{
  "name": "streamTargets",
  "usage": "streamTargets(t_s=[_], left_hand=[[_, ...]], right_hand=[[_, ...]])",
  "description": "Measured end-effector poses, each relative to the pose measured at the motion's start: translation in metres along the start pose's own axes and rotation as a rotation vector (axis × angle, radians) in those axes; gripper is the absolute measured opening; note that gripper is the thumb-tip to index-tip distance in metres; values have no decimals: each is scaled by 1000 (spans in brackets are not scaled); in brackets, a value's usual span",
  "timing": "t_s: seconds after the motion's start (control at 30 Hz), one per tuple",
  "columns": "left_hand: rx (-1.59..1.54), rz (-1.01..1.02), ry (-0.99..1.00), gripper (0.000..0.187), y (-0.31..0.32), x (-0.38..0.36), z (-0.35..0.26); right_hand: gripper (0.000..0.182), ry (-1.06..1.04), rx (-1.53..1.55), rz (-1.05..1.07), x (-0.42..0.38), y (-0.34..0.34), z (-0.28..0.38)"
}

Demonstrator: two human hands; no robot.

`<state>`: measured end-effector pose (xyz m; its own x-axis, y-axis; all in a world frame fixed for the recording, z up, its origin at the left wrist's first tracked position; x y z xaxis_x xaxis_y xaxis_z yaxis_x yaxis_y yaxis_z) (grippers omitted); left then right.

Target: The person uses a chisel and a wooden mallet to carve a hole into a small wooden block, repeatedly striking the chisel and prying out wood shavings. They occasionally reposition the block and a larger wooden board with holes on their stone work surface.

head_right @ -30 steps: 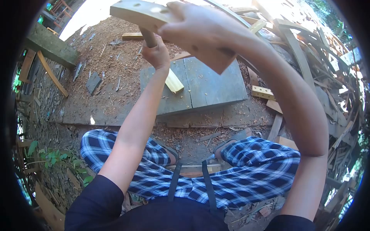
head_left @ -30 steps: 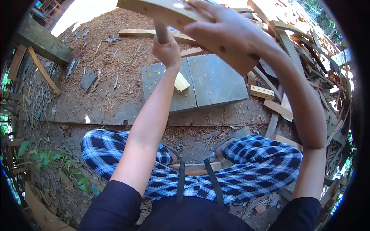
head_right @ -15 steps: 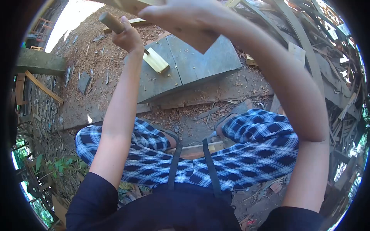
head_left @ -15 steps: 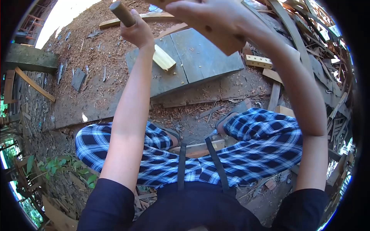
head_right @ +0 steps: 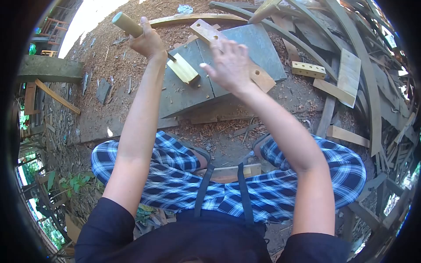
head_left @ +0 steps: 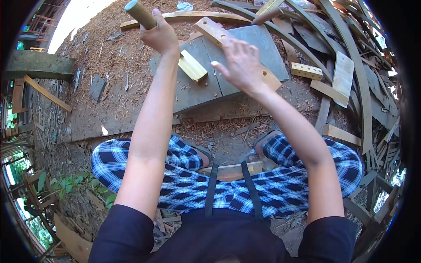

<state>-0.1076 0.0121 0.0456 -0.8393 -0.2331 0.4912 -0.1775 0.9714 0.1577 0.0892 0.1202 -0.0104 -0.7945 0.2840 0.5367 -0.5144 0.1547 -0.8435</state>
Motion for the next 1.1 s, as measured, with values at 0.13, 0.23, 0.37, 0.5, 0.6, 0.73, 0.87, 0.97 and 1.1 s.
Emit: streamTargets(t_s=[0.13, 0.23, 0.37, 0.5, 0.6, 0.73, 0.87, 0.97, 1.1], left_hand=[[-47, 2, -58, 24, 0, 2, 5], [-82, -45, 31, 21, 0, 12, 10], [142, -40, -67, 28, 8, 20, 21], [110, 23, -161, 31, 18, 29, 35], [172, 81, -218, 33, 26, 34, 48], [205, 129, -157, 34, 36, 38, 57], [-2, 251, -523, 40, 30, 37, 66], [-67, 199, -384, 42, 8, 69, 53], [-311, 359, -372, 43, -8, 103, 16]], right_hand=[[76, 164, 273, 239, 5, 35, 74], [62, 253, 333, 188, -2, 46, 85], [57, 245, 362, 116, -5, 46, 83], [57, 251, 382, 151, -4, 47, 85], [57, 265, 379, 157, -5, 47, 83], [58, 262, 372, 170, -4, 48, 84], [57, 273, 376, 190, -4, 48, 83], [57, 265, 396, 326, 0, 49, 74], [58, 211, 391, 476, 12, 53, 62]])
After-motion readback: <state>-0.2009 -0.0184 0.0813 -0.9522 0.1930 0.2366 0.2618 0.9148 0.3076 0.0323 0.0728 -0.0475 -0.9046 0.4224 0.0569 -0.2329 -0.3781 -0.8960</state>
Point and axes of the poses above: each hand's wrist, its own x-axis towards the middle knuckle, its own y-axis out of the palm, z = x × y, the point moved 6 cm from there along x, towards the middle knuckle, and after that the axes turned 4 degrees about -z, right-handed, at the moved point
